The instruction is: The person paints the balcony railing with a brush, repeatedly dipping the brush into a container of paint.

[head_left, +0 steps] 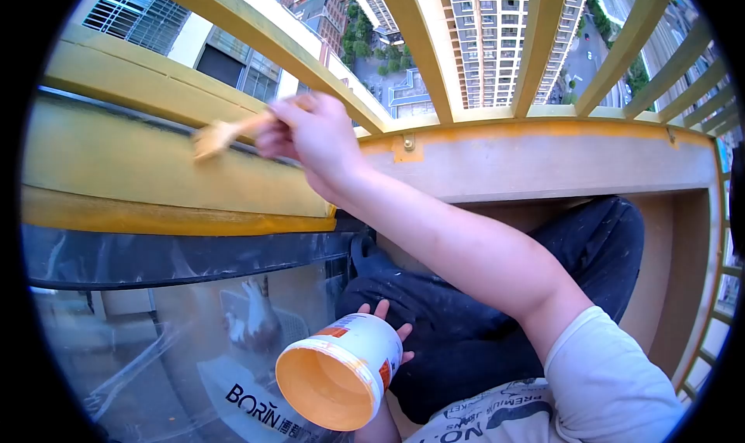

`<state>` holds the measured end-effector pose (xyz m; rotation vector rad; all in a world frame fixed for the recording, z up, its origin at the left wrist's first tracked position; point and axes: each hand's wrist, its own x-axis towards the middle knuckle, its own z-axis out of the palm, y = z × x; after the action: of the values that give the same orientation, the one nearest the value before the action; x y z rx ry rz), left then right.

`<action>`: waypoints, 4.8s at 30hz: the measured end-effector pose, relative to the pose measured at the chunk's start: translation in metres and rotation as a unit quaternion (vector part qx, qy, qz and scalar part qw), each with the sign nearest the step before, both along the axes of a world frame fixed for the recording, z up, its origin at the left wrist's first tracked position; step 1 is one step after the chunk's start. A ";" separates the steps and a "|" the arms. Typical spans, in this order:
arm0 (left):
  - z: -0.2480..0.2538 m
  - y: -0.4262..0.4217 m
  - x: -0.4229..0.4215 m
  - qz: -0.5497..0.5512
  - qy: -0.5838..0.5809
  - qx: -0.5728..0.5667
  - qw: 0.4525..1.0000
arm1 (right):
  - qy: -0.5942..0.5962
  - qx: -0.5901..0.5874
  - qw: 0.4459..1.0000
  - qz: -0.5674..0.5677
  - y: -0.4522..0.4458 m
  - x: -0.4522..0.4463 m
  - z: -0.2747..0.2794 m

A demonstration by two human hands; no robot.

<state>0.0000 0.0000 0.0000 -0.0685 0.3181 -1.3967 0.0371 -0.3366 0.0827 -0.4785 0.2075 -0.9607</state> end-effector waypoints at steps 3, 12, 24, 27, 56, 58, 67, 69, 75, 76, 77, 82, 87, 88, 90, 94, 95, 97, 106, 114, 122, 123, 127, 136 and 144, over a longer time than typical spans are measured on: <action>-0.009 -0.009 -0.001 0.003 -0.002 -0.015 1.000 | 0.275 -0.091 0.953 -0.092 -0.002 -0.010 -0.059; 0.002 -0.003 -0.003 -0.006 0.003 0.004 1.000 | 0.259 -0.370 0.865 -0.218 -0.007 -0.003 0.029; 0.001 0.001 0.000 -0.034 -0.107 0.039 0.993 | 0.374 -0.438 0.780 -0.246 0.001 -0.032 -0.041; -0.001 0.001 0.002 -0.036 -0.084 0.048 0.995 | 0.320 -0.556 0.709 -0.292 0.013 -0.037 -0.027; 0.000 -0.001 -0.005 0.003 0.001 0.027 1.000 | 0.065 -0.076 0.994 0.052 0.003 -0.017 0.006; 0.000 0.000 -0.005 0.002 -0.004 0.027 1.000 | 0.215 -0.168 0.962 -0.007 -0.007 -0.022 -0.022; 0.004 -0.004 -0.005 -0.035 -0.092 0.024 0.995 | 0.220 -0.416 0.874 -0.121 -0.022 -0.019 0.101; 0.005 -0.002 -0.007 -0.033 -0.098 0.028 0.994 | -0.034 -0.270 0.962 -0.036 -0.010 -0.030 0.167; -0.007 -0.003 -0.001 -0.043 -0.092 -0.014 0.995 | 0.087 -0.216 0.972 -0.032 0.023 -0.027 0.060; -0.008 -0.001 -0.001 -0.048 -0.100 -0.012 0.994 | 0.178 -0.240 0.954 -0.025 0.024 -0.033 0.009; -0.009 -0.003 0.000 -0.051 -0.110 -0.012 0.993 | 0.275 -0.244 0.929 -0.049 0.029 -0.048 -0.022; -0.001 -0.005 -0.005 -0.046 -0.093 -0.023 0.994 | 0.422 -0.374 0.818 -0.111 0.045 -0.059 -0.008; 0.004 -0.007 -0.007 -0.050 -0.080 -0.048 0.994 | 0.191 -0.404 0.882 -0.151 0.037 -0.029 0.185; 0.004 -0.007 -0.008 -0.049 -0.079 -0.051 0.994 | 0.081 -0.357 0.919 -0.143 0.038 -0.026 0.215; 0.002 -0.006 -0.009 -0.044 -0.077 -0.060 0.994 | -0.030 -0.311 0.941 -0.130 0.043 -0.025 0.237; 0.006 -0.004 -0.008 -0.053 -0.100 -0.072 0.991 | 0.021 -0.331 0.930 -0.157 0.041 -0.029 0.179; 0.008 -0.004 -0.008 -0.058 -0.111 -0.068 0.990 | 0.167 -0.383 0.893 -0.165 0.039 -0.039 0.137; 0.004 0.000 -0.007 -0.055 -0.122 -0.074 0.988 | 0.304 -0.400 0.846 -0.179 0.040 -0.057 0.046; 0.023 0.000 -0.014 -0.062 -0.144 -0.113 0.981 | 0.295 -0.268 0.915 -0.069 0.075 -0.191 0.012; 0.017 0.008 -0.013 -0.068 -0.148 -0.108 0.981 | 0.140 -0.325 0.935 -0.021 0.101 -0.232 0.109; 0.015 -0.009 -0.010 -0.068 -0.129 -0.090 0.985 | 0.161 -0.376 0.911 0.061 0.116 -0.237 0.140; 0.015 -0.012 -0.010 -0.068 -0.139 -0.101 0.983 | 0.195 -0.379 0.902 0.070 0.117 -0.235 0.141; 0.011 -0.013 -0.005 -0.055 -0.343 0.010 0.938 | 0.266 -0.440 0.857 0.040 0.123 -0.213 0.140; 0.008 -0.008 -0.010 0.017 -0.357 0.065 0.932 | 0.364 -0.639 0.677 0.030 0.155 -0.167 0.119; 0.004 -0.005 -0.004 0.024 -0.326 0.001 0.945 | 0.436 -0.722 0.535 0.038 0.165 -0.151 0.100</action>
<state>-0.0037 -0.0051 0.0038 0.3803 -0.2343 -1.2915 -0.1142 -0.1713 0.1827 -2.5415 0.2346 -0.4972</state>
